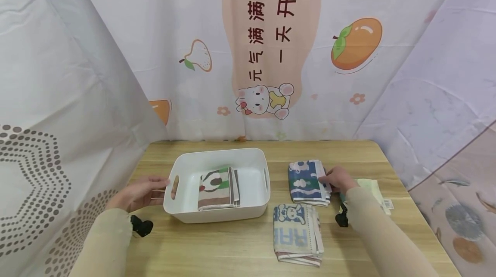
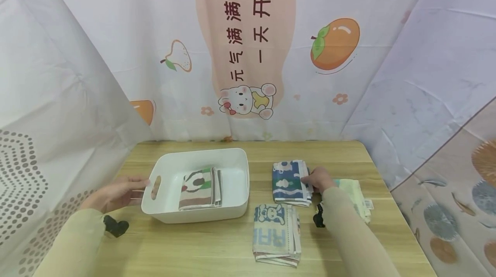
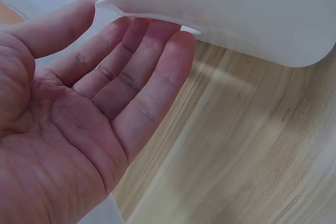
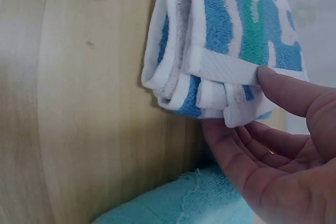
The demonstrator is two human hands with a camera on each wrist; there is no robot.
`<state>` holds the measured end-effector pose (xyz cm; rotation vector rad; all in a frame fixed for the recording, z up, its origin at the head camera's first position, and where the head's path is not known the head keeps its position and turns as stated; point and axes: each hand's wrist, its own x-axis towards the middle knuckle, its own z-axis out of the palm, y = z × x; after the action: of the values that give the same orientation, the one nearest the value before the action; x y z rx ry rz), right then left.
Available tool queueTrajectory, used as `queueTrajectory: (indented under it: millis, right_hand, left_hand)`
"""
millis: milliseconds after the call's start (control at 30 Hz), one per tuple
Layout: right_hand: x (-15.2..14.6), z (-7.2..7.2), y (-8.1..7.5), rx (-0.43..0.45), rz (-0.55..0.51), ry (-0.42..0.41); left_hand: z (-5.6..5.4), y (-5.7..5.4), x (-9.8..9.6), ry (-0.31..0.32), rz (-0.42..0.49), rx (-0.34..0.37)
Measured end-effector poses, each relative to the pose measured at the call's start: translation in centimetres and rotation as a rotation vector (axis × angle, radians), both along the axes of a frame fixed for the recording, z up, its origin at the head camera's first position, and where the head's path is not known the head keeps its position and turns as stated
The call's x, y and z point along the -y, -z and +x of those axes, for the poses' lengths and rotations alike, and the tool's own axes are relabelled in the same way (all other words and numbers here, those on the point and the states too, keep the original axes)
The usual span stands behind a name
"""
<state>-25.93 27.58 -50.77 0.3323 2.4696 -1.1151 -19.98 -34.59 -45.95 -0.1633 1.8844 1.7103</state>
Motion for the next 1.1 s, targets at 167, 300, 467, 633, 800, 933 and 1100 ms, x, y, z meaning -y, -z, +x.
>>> queueTrajectory:
  millis: [167,300,467,633,800,933,1100]
  right_hand:
    - [0.3,0.1,-0.1,-0.019,0.06,-0.002]
    - [0.5,0.1,-0.1,-0.005,0.103,0.003]
    - [1.0,0.0,-0.1,-0.001,0.157,-0.012]
    - [1.4,0.1,-0.5,-0.014,0.213,-0.046]
    - [1.7,0.3,-0.6,-0.02,0.252,-0.071]
    - [1.8,0.1,-0.3,-0.025,0.273,-0.08]
    - [1.8,-0.2,0.0,-0.031,0.291,-0.094]
  left_hand:
    - [0.0,-0.2,-0.2,-0.006,0.007,0.006]
    - [0.0,-0.3,-0.4,-0.013,0.007,0.009]
    - [0.1,-0.4,-0.5,-0.025,0.008,0.015]
    - [0.1,-0.3,-0.4,-0.029,0.017,0.019]
    - [0.1,-0.2,-0.3,-0.019,0.019,0.015]
    - [0.2,-0.2,-0.3,-0.017,0.016,0.015]
    - [0.2,-0.3,-0.2,-0.018,0.017,0.015]
